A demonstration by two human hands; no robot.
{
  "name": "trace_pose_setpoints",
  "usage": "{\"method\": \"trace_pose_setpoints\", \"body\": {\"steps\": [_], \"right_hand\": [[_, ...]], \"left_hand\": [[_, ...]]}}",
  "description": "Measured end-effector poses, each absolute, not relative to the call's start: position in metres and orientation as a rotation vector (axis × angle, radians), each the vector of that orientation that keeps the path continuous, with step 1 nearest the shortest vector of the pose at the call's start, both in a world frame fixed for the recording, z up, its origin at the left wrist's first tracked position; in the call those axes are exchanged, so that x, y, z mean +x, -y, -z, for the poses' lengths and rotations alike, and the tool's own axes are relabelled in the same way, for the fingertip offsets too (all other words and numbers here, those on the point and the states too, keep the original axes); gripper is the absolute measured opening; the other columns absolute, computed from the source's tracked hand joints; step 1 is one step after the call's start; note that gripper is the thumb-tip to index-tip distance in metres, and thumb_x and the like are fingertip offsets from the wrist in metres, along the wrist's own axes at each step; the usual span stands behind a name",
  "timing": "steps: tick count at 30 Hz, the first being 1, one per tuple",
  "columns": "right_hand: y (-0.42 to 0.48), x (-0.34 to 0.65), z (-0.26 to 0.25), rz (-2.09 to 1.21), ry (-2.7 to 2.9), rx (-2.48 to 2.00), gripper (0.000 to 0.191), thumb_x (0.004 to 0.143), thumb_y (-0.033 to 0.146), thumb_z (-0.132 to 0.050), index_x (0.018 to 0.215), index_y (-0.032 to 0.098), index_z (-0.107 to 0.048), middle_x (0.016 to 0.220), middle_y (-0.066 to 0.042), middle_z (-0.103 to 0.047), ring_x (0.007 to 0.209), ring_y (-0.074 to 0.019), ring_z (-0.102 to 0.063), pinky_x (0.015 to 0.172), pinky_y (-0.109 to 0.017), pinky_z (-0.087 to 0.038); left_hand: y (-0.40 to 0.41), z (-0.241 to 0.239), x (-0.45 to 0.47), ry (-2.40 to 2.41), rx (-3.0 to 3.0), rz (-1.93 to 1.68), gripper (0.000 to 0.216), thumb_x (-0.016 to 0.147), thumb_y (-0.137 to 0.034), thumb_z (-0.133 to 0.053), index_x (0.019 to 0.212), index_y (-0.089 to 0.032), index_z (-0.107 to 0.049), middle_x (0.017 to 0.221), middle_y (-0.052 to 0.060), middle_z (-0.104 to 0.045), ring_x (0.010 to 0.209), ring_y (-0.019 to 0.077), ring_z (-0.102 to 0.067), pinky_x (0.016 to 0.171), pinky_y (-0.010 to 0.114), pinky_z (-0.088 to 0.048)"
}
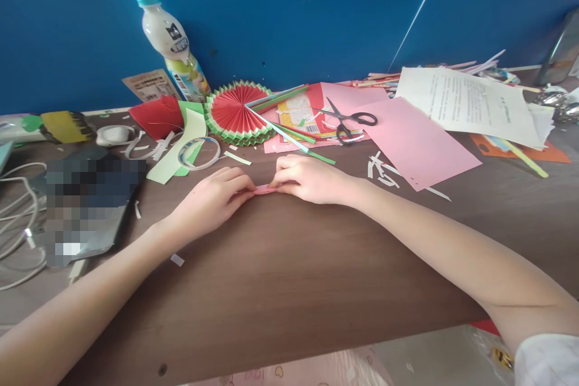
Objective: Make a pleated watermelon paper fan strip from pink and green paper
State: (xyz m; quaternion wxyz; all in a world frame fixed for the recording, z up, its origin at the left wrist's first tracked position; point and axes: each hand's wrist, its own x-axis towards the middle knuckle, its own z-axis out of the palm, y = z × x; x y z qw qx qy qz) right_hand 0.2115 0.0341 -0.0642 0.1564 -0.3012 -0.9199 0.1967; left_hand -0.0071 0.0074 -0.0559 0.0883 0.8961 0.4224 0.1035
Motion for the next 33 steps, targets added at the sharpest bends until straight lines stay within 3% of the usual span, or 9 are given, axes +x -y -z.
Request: {"method": "trace_pose_setpoints", "body": {"steps": [9,33], "right_hand": [[-0.037,0.208,0.062,-0.940,2.301,-1.262,0.009,0.079,0.026,-0.054,0.079,0.019,-0.061,0.075,0.000,-0.061,0.066,-0.0127,-0.053,0.059,-0.025,-0.038],[-0.040,0.205,0.067,-0.858,2.295,-1.268,0.009,0.076,0.023,-0.054,0.072,0.018,-0.061,0.070,-0.001,-0.057,0.063,-0.0119,-0.049,0.057,-0.026,-0.036]], "left_hand": [[-0.025,0.052,-0.018,-1.309,2.192,-0.433,0.014,0.078,-0.019,-0.049,0.075,-0.019,-0.062,0.080,-0.002,-0.064,0.075,0.0138,-0.057,0.068,0.024,-0.041],[-0.029,0.049,-0.020,-1.349,2.198,-0.407,0.013,0.075,-0.021,-0.054,0.074,-0.020,-0.067,0.079,-0.001,-0.067,0.072,0.0148,-0.059,0.068,0.026,-0.044]]}}
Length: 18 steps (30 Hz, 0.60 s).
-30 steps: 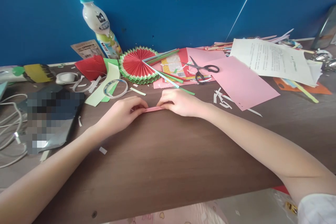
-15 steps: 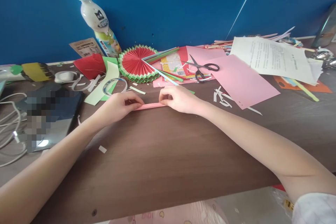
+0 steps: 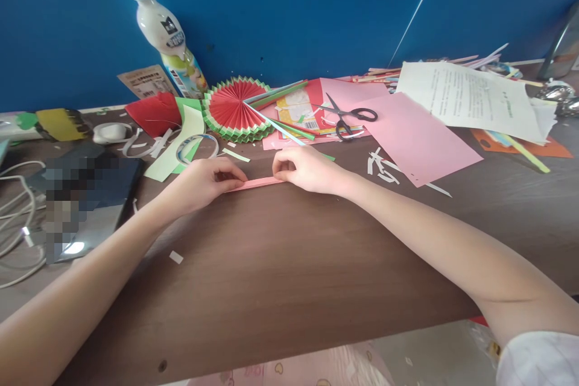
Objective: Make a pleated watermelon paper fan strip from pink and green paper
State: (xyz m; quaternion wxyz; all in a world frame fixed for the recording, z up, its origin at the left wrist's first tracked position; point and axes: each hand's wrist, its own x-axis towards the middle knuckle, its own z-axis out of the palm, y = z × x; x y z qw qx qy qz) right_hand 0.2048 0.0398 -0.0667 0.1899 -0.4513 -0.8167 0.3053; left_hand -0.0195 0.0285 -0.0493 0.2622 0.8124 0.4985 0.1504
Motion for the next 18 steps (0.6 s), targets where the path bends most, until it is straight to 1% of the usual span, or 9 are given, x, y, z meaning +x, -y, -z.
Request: {"method": "trace_pose_setpoints", "body": {"steps": [10,18], "right_hand": [[-0.0401,0.2037,0.0677,-0.879,2.277,-1.267,0.007,0.075,0.022,-0.054,0.072,0.018,-0.060,0.069,0.000,-0.057,0.062,-0.0115,-0.049,0.057,-0.025,-0.037],[-0.0397,0.2040,0.0671,-0.881,2.284,-1.254,0.007,0.074,0.021,-0.054,0.071,0.018,-0.059,0.070,0.000,-0.058,0.062,-0.0115,-0.049,0.057,-0.025,-0.037]], "left_hand": [[-0.0337,0.0540,-0.0242,-1.275,2.183,-0.412,0.013,0.076,-0.023,-0.054,0.076,-0.020,-0.067,0.077,-0.002,-0.066,0.070,0.0129,-0.058,0.065,0.024,-0.042],[-0.0353,0.0566,-0.0259,-1.213,2.197,-0.398,0.011,0.077,-0.022,-0.053,0.076,-0.019,-0.064,0.075,-0.002,-0.061,0.066,0.0108,-0.054,0.061,0.022,-0.041]]}}
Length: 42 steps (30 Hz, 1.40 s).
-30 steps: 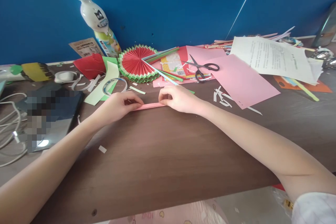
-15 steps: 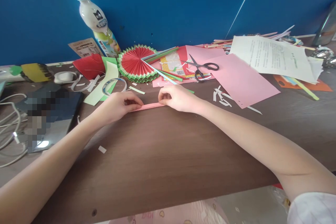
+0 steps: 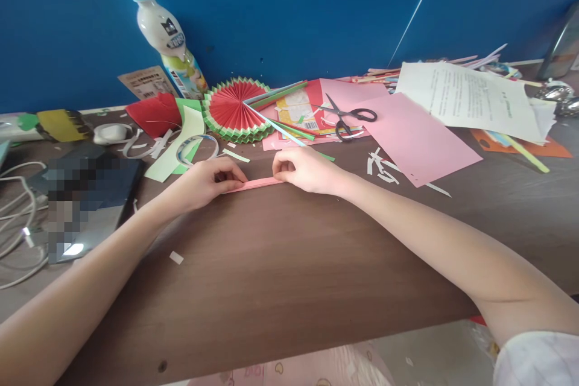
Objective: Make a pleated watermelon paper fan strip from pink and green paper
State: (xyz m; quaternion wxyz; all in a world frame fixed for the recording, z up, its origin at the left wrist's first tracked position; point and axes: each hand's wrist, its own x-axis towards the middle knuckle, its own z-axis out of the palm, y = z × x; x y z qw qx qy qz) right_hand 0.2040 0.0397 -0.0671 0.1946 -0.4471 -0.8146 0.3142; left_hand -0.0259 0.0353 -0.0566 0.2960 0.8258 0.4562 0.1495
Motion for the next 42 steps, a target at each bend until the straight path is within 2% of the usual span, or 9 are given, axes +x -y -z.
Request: {"method": "trace_pose_setpoints", "body": {"steps": [9,14,17,24,31,36,42], "right_hand": [[-0.041,0.204,0.069,-0.870,2.282,-1.233,0.006,0.074,0.021,-0.054,0.072,0.018,-0.058,0.067,0.000,-0.056,0.061,-0.0112,-0.048,0.056,-0.024,-0.036],[-0.040,0.203,0.069,-0.797,2.299,-1.278,0.006,0.074,0.021,-0.055,0.069,0.017,-0.056,0.066,0.001,-0.055,0.059,-0.0108,-0.048,0.055,-0.024,-0.034],[-0.040,0.204,0.069,-0.834,2.281,-1.340,0.007,0.073,0.023,-0.057,0.069,0.018,-0.055,0.064,0.001,-0.056,0.058,-0.0111,-0.049,0.053,-0.024,-0.034],[-0.048,0.211,0.066,-0.989,2.256,-1.293,0.009,0.071,0.026,-0.060,0.070,0.017,-0.060,0.068,0.000,-0.061,0.063,-0.0127,-0.054,0.057,-0.025,-0.039],[-0.052,0.217,0.059,-1.020,2.338,-1.261,0.008,0.072,0.019,-0.056,0.075,0.017,-0.064,0.071,0.000,-0.064,0.064,-0.0124,-0.054,0.058,-0.025,-0.039],[-0.054,0.218,0.065,-0.917,2.380,-1.260,0.007,0.073,0.022,-0.056,0.072,0.017,-0.061,0.066,0.001,-0.056,0.061,-0.0120,-0.049,0.057,-0.026,-0.037],[-0.055,0.223,0.074,-0.765,2.393,-1.271,0.017,0.073,0.033,-0.061,0.072,0.017,-0.054,0.082,-0.002,-0.046,0.074,-0.0142,-0.047,0.066,-0.028,-0.037]], "left_hand": [[-0.035,0.060,-0.027,-1.194,2.225,-0.374,0.012,0.078,-0.025,-0.052,0.078,-0.018,-0.062,0.075,-0.001,-0.055,0.070,0.0128,-0.050,0.066,0.025,-0.041],[-0.034,0.059,-0.026,-1.261,2.312,-0.327,0.013,0.080,-0.028,-0.052,0.081,-0.019,-0.062,0.082,0.002,-0.050,0.085,0.0183,-0.047,0.086,0.041,-0.035],[-0.034,0.059,-0.025,-1.309,2.323,-0.283,0.012,0.080,-0.027,-0.051,0.083,-0.020,-0.061,0.086,0.002,-0.049,0.089,0.0196,-0.046,0.089,0.046,-0.031],[-0.034,0.060,-0.025,-1.319,2.332,-0.254,0.012,0.081,-0.027,-0.050,0.083,-0.020,-0.059,0.087,0.002,-0.048,0.091,0.0203,-0.045,0.088,0.045,-0.031],[-0.035,0.060,-0.025,-1.313,2.320,-0.252,0.010,0.081,-0.026,-0.050,0.082,-0.020,-0.059,0.087,0.002,-0.048,0.090,0.0202,-0.045,0.088,0.044,-0.030],[-0.035,0.060,-0.025,-1.305,2.326,-0.257,0.010,0.081,-0.027,-0.051,0.083,-0.020,-0.059,0.087,0.002,-0.048,0.090,0.0200,-0.045,0.088,0.044,-0.030],[-0.034,0.060,-0.026,-1.312,2.334,-0.272,0.011,0.081,-0.027,-0.051,0.083,-0.019,-0.058,0.088,0.002,-0.049,0.090,0.0197,-0.046,0.088,0.044,-0.030]]}}
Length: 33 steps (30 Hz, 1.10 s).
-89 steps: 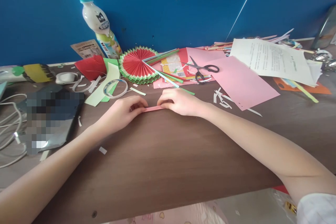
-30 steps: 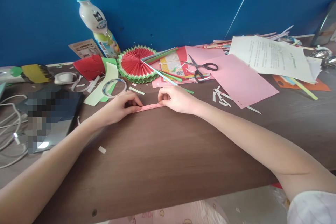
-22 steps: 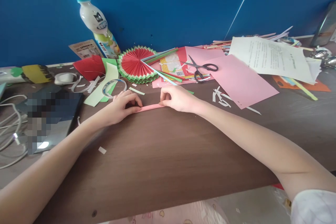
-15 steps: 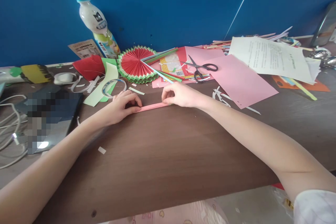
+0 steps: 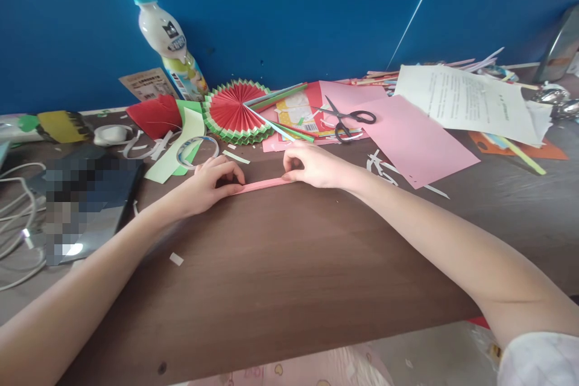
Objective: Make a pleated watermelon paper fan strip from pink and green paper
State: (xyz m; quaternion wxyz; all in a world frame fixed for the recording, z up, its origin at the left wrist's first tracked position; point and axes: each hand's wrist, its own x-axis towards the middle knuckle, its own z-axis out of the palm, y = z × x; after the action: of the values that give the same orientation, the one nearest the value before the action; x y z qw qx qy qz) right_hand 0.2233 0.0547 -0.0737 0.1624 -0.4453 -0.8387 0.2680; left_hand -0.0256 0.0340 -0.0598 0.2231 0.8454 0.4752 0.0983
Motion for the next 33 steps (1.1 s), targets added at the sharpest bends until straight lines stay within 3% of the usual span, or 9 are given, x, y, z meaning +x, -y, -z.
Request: {"method": "trace_pose_setpoints", "body": {"steps": [6,11,18,25,33], "right_hand": [[-0.051,0.224,0.072,-0.742,2.434,-1.286,0.023,0.077,0.037,-0.057,0.069,0.018,-0.046,0.080,-0.001,-0.045,0.071,-0.0138,-0.042,0.063,-0.026,-0.033],[-0.052,0.223,0.072,-0.776,2.410,-1.302,0.023,0.076,0.035,-0.058,0.067,0.019,-0.045,0.076,0.000,-0.046,0.069,-0.0136,-0.042,0.061,-0.026,-0.032],[-0.051,0.221,0.069,-0.811,2.385,-1.338,0.024,0.074,0.036,-0.059,0.065,0.018,-0.045,0.077,-0.001,-0.048,0.069,-0.0136,-0.043,0.061,-0.026,-0.032],[-0.048,0.220,0.067,-0.792,2.379,-1.369,0.026,0.076,0.035,-0.058,0.062,0.019,-0.044,0.069,0.001,-0.051,0.067,-0.0140,-0.045,0.059,-0.025,-0.031],[-0.043,0.217,0.064,-0.810,2.353,-1.492,0.026,0.077,0.034,-0.057,0.061,0.019,-0.042,0.062,0.004,-0.050,0.057,-0.0110,-0.044,0.053,-0.023,-0.029]], "left_hand": [[-0.038,0.056,-0.039,-1.218,2.263,-0.219,0.015,0.080,-0.032,-0.051,0.084,-0.021,-0.060,0.074,-0.001,-0.054,0.080,0.0173,-0.048,0.076,0.031,-0.036],[-0.045,0.049,-0.050,-1.097,2.190,-0.138,0.017,0.080,-0.030,-0.051,0.089,-0.020,-0.061,0.078,-0.001,-0.058,0.070,0.0130,-0.050,0.063,0.024,-0.036],[-0.044,0.045,-0.052,-1.128,2.186,-0.037,0.020,0.079,-0.032,-0.050,0.094,-0.021,-0.058,0.082,0.000,-0.055,0.076,0.0148,-0.048,0.066,0.025,-0.037],[-0.045,0.051,-0.053,-1.197,2.220,-0.057,0.014,0.076,-0.030,-0.052,0.086,-0.020,-0.054,0.081,0.001,-0.054,0.084,0.0186,-0.047,0.071,0.029,-0.037],[-0.045,0.053,-0.055,-1.191,2.191,-0.087,0.010,0.074,-0.029,-0.054,0.076,-0.020,-0.053,0.075,0.001,-0.053,0.079,0.0177,-0.048,0.069,0.030,-0.038]]}}
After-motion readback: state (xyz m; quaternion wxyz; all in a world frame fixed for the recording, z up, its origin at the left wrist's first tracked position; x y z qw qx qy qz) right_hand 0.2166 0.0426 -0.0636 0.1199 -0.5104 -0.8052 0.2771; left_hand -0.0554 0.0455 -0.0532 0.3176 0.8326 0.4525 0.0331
